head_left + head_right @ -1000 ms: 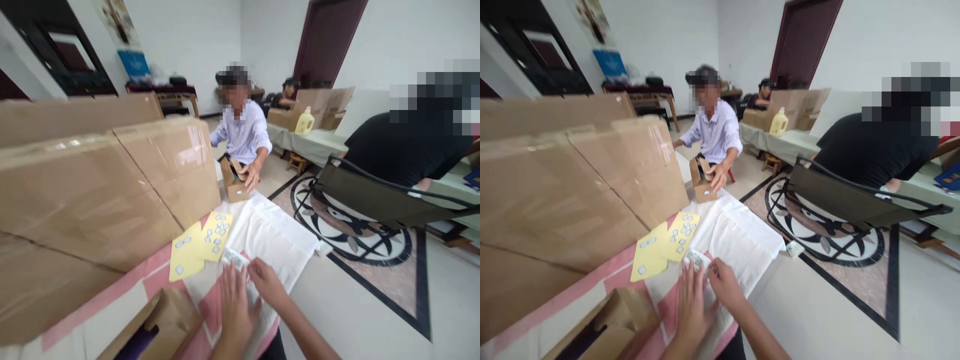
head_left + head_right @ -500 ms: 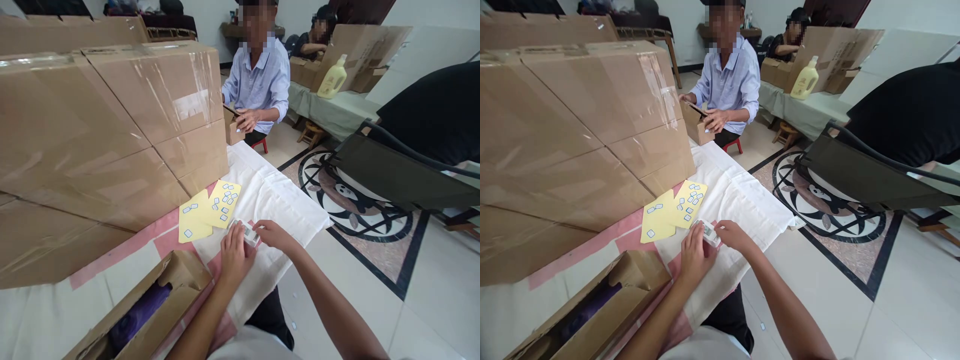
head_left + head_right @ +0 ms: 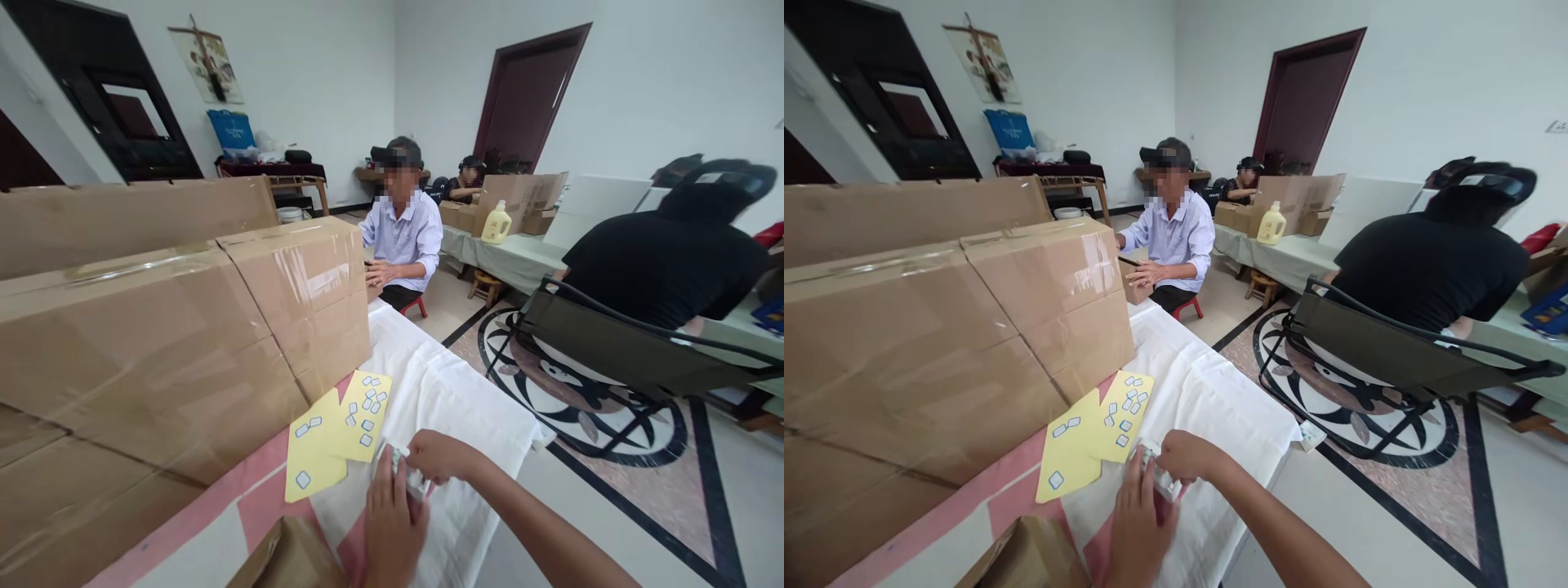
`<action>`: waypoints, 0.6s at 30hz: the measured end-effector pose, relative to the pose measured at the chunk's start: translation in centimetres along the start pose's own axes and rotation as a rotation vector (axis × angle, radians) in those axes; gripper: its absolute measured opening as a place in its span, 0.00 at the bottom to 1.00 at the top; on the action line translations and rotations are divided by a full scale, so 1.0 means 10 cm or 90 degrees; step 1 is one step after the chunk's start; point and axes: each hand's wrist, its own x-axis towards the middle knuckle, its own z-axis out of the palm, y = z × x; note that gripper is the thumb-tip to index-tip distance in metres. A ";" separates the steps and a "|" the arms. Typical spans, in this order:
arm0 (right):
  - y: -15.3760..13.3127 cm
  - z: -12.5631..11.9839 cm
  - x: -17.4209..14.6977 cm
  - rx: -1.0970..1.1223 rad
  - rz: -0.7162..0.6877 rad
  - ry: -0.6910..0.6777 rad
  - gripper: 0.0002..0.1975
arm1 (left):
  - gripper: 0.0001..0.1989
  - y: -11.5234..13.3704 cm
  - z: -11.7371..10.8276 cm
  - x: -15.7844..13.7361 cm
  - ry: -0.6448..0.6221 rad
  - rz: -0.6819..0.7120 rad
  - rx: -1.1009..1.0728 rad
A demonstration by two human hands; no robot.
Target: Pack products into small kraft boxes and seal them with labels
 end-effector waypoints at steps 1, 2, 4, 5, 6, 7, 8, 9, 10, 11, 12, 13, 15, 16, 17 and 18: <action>0.02 0.00 -0.02 0.009 -0.003 0.001 0.09 | 0.35 0.00 0.01 -0.01 -0.003 -0.007 -0.004; 0.05 0.00 -0.04 0.022 -0.007 -0.003 0.08 | 0.35 0.00 0.02 -0.02 -0.005 -0.017 -0.007; 0.11 -0.01 -0.10 0.050 -0.010 -0.010 0.08 | 0.36 -0.01 0.04 -0.02 -0.006 -0.034 -0.012; 0.15 -0.01 -0.14 0.061 -0.008 -0.011 0.09 | 0.36 -0.01 0.04 -0.02 -0.005 -0.038 -0.013; 0.19 -0.02 -0.17 0.069 -0.004 -0.006 0.10 | 0.35 -0.01 0.04 -0.02 -0.004 -0.038 -0.015; 0.23 -0.03 -0.21 0.077 0.001 0.001 0.11 | 0.35 -0.01 0.03 -0.01 -0.003 -0.036 -0.017; 0.27 -0.03 -0.25 0.084 0.006 0.008 0.12 | 0.34 -0.01 0.02 0.01 -0.005 -0.032 -0.018; 0.30 -0.03 -0.28 0.088 0.010 0.012 0.12 | 0.33 0.00 0.00 0.02 -0.008 -0.027 -0.018; 0.33 -0.03 -0.31 0.092 0.011 0.016 0.12 | 0.32 0.01 -0.02 0.03 -0.012 -0.022 -0.016; 0.35 -0.02 -0.33 0.097 0.012 0.021 0.12 | 0.30 0.02 -0.03 0.04 -0.016 -0.019 -0.012; 0.37 -0.02 -0.35 0.103 0.013 0.023 0.12 | 0.30 0.02 -0.05 0.04 -0.019 -0.018 -0.009; 0.39 -0.01 -0.37 0.112 0.015 0.024 0.12 | 0.29 0.03 -0.06 0.04 -0.022 -0.017 -0.010; 0.41 0.01 -0.39 0.138 0.019 0.024 0.13 | 0.28 0.04 -0.06 0.03 -0.026 -0.023 -0.021; 0.42 0.02 -0.40 0.151 0.020 0.023 0.13 | 0.28 0.04 -0.05 0.03 -0.025 -0.030 -0.029; 0.43 0.03 -0.40 0.162 0.021 0.024 0.13 | 0.29 0.04 -0.04 0.01 -0.023 -0.039 -0.036; 0.44 0.03 -0.40 0.170 0.022 0.028 0.13 | 0.29 0.03 -0.03 0.00 -0.023 -0.046 -0.041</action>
